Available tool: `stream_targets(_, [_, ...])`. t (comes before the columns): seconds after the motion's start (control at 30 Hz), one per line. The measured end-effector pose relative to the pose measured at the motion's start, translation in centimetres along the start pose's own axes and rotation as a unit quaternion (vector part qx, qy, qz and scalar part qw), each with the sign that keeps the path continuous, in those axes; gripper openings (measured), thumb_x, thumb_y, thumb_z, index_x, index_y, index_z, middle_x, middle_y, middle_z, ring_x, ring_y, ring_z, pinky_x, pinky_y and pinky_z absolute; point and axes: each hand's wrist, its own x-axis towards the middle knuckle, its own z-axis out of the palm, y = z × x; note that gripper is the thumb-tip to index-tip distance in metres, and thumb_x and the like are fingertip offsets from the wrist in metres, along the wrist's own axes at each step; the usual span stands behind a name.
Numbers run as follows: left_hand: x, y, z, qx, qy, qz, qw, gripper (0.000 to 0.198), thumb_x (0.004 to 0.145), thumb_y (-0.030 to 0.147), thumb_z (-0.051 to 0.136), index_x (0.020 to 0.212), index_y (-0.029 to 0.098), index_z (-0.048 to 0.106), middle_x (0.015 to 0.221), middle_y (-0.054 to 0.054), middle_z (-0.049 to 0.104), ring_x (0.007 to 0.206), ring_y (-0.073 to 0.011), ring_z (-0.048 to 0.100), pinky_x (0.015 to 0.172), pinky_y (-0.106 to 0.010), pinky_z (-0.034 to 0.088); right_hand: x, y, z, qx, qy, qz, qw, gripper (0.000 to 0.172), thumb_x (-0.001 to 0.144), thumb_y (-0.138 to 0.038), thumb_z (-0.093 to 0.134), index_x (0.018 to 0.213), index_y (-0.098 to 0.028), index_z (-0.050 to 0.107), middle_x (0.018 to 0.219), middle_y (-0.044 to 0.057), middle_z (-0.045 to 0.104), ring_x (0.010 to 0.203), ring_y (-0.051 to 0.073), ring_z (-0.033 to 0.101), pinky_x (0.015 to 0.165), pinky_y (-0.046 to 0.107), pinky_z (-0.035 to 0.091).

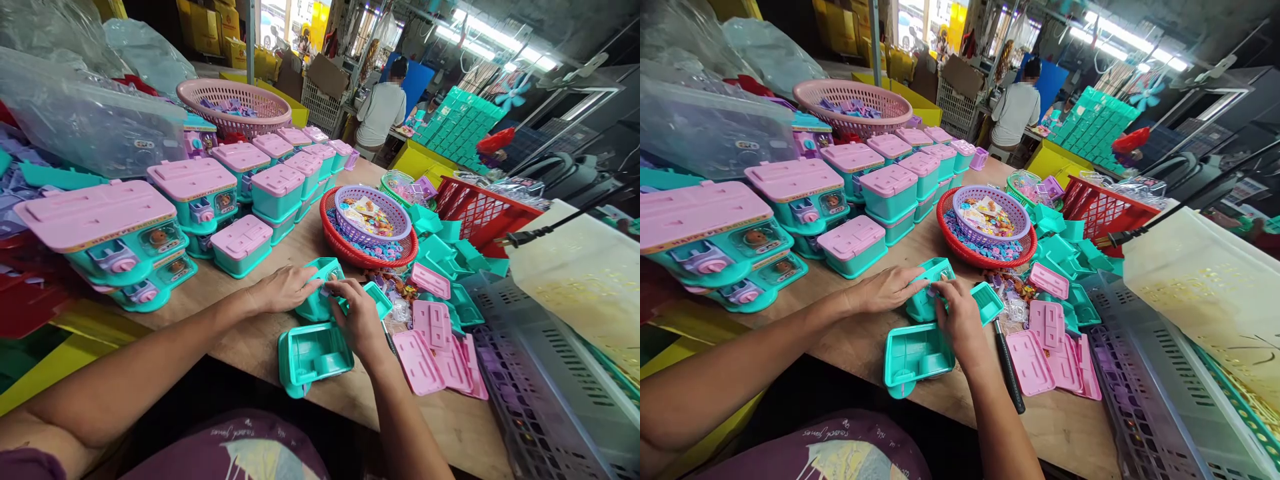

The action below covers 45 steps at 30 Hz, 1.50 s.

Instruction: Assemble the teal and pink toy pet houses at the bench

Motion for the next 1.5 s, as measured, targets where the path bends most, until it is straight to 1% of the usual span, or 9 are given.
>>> stream_targets(0.13, [-0.1, -0.6, -0.1, -0.019, -0.009, 0.021, 1.0, 0.035, 0.1, 0.041, 0.026, 0.092, 0.02, 0.053, 0.08, -0.002, 0.065, 0.077, -0.0198, 0.063, 0.066, -0.027, 0.04, -0.2, 0.0, 0.2, -0.067, 0.03, -0.001, 0.997, 0.015, 0.095, -0.021, 0.05, 0.099, -0.018, 0.064, 0.091, 0.008, 0.067, 0.085, 0.018, 0.064, 0.076, 0.03, 0.051])
stream_targets(0.3, [0.0, -0.3, -0.3, 0.004, -0.027, 0.016, 0.999, 0.032, 0.1, 0.036, 0.027, 0.091, 0.019, 0.054, 0.082, -0.003, 0.065, 0.081, -0.0212, 0.064, 0.069, -0.028, 0.04, -0.3, -0.8, 1.1, -0.095, 0.039, 0.035, 0.994, 0.015, 0.095, -0.025, 0.051, 0.091, -0.018, 0.064, 0.091, 0.008, 0.068, 0.083, 0.019, 0.062, 0.073, 0.03, 0.045])
stream_targets(0.5, [0.1, 0.6, -0.3, 0.047, -0.012, 0.003, 0.999, 0.032, 0.1, 0.031, 0.028, 0.087, 0.018, 0.054, 0.077, -0.005, 0.063, 0.081, -0.0218, 0.064, 0.068, -0.028, 0.04, -0.3, -1.0, 1.7, -0.153, 0.043, 0.063, 0.985, 0.015, 0.094, -0.027, 0.052, 0.088, -0.018, 0.063, 0.085, 0.005, 0.069, 0.078, 0.018, 0.062, 0.071, 0.03, 0.037])
stream_targets(0.6, [0.0, 0.8, -0.2, 0.055, -0.007, 0.001, 0.998, 0.033, 0.1, 0.031, 0.028, 0.086, 0.018, 0.054, 0.076, -0.005, 0.064, 0.082, -0.0221, 0.065, 0.068, -0.027, 0.04, -0.4, -1.2, 1.7, -0.193, 0.044, 0.046, 0.979, 0.015, 0.095, -0.026, 0.051, 0.087, -0.019, 0.062, 0.084, 0.005, 0.069, 0.079, 0.019, 0.061, 0.074, 0.031, 0.034])
stream_targets(0.7, [0.0, 0.8, 0.0, 0.054, 0.0, -0.008, 0.999, 0.035, 0.1, 0.031, 0.027, 0.085, 0.018, 0.055, 0.074, -0.004, 0.064, 0.08, -0.0213, 0.065, 0.068, -0.027, 0.041, -0.5, -1.6, 1.9, -0.243, 0.035, 0.024, 0.969, 0.016, 0.096, -0.024, 0.049, 0.087, -0.019, 0.06, 0.085, 0.005, 0.07, 0.082, 0.019, 0.061, 0.082, 0.035, 0.032])
stream_targets(0.9, [0.0, 0.7, 1.2, 0.063, 0.047, -0.022, 0.997, 0.032, 0.1, 0.031, 0.029, 0.091, 0.017, 0.056, 0.082, -0.005, 0.068, 0.082, -0.0208, 0.067, 0.072, -0.028, 0.044, -0.5, -2.5, 2.0, -0.318, -0.013, 0.034, 0.947, 0.019, 0.098, -0.02, 0.043, 0.089, -0.018, 0.06, 0.105, 0.01, 0.07, 0.093, 0.023, 0.061, 0.095, 0.045, 0.029])
stream_targets(1.1, [0.0, 1.4, 1.8, 0.1, 0.045, -0.034, 0.993, 0.033, 0.1, 0.028, 0.027, 0.086, 0.018, 0.055, 0.075, -0.006, 0.067, 0.077, -0.0227, 0.067, 0.066, -0.03, 0.041, -0.1, -3.5, 1.6, -0.336, -0.08, 0.053, 0.937, 0.017, 0.093, -0.013, 0.043, 0.091, -0.017, 0.059, 0.105, 0.012, 0.068, 0.104, 0.026, 0.059, 0.099, 0.05, 0.03])
stream_targets(1.27, [-0.1, 2.3, 2.2, 0.14, 0.059, -0.001, 0.988, 0.035, 0.098, 0.025, 0.026, 0.085, 0.017, 0.058, 0.074, -0.009, 0.067, 0.074, -0.0249, 0.066, 0.069, -0.035, 0.045, -0.2, -4.3, 1.3, -0.329, -0.098, 0.073, 0.936, 0.017, 0.09, -0.012, 0.043, 0.09, -0.016, 0.059, 0.091, 0.01, 0.068, 0.109, 0.028, 0.057, 0.102, 0.052, 0.03])
stream_targets(1.5, [0.0, 1.4, 3.0, 0.16, 0.062, 0.025, 0.985, 0.042, 0.097, 0.027, 0.02, 0.086, 0.018, 0.06, 0.082, -0.011, 0.069, 0.082, -0.0287, 0.066, 0.077, -0.042, 0.051, -0.2, -4.3, 1.4, -0.295, -0.095, 0.087, 0.947, 0.015, 0.089, -0.014, 0.044, 0.091, -0.015, 0.059, 0.093, 0.011, 0.069, 0.111, 0.03, 0.057, 0.1, 0.052, 0.034])
